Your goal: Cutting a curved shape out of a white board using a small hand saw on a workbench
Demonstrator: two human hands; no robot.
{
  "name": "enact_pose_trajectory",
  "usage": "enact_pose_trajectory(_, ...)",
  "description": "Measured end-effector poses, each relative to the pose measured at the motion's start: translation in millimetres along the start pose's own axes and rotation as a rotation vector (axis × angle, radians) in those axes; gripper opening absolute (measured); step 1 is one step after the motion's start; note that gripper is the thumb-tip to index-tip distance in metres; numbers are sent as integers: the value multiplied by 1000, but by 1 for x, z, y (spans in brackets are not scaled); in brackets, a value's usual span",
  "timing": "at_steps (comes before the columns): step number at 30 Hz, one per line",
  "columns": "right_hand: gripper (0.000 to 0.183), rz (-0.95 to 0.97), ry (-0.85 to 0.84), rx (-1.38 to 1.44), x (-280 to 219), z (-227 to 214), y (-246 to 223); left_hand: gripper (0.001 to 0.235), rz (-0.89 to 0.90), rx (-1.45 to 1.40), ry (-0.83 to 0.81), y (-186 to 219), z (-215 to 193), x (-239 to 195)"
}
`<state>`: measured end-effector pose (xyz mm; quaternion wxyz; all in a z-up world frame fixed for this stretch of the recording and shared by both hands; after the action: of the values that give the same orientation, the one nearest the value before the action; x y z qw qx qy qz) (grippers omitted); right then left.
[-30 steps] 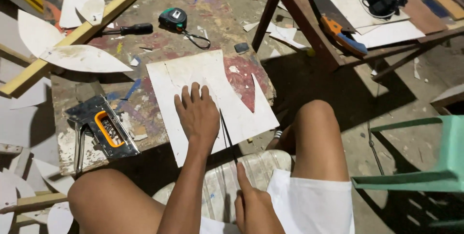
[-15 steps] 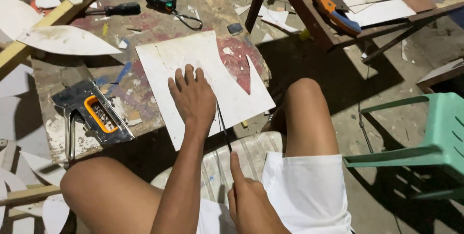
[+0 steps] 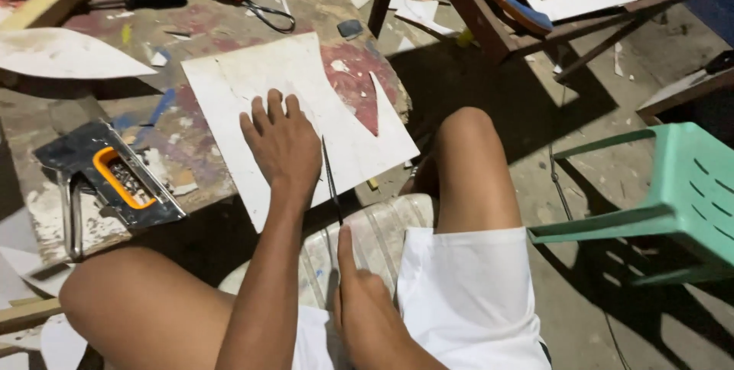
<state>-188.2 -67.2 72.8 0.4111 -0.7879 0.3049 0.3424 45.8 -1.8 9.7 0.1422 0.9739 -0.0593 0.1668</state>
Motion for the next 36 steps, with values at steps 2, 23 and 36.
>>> enact_pose_trajectory(2, 64, -2, -60, 58, -4, 6, 6, 43, -12, -32, -81, 0, -1, 1)
enact_pose_trajectory(23, 91, -183, -30, -275, 14, 3, 16, 35, 18, 74, 57, 1, -8, 3)
enact_pose_trajectory(36, 90, 24, -122, -269, -13, -23, 47, 42, 4, 17, -14, -1, -1, 1)
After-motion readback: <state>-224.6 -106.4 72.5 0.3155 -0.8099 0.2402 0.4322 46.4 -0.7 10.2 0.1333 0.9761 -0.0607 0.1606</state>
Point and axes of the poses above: each hand's wrist, its own x-axis towards the middle knuckle, its own z-axis out of the palm, y = z × x, the point moved 6 cm from there along x, towards the middle knuckle, and after that the axes turned 3 degrees about z, right-handed, at the moved point
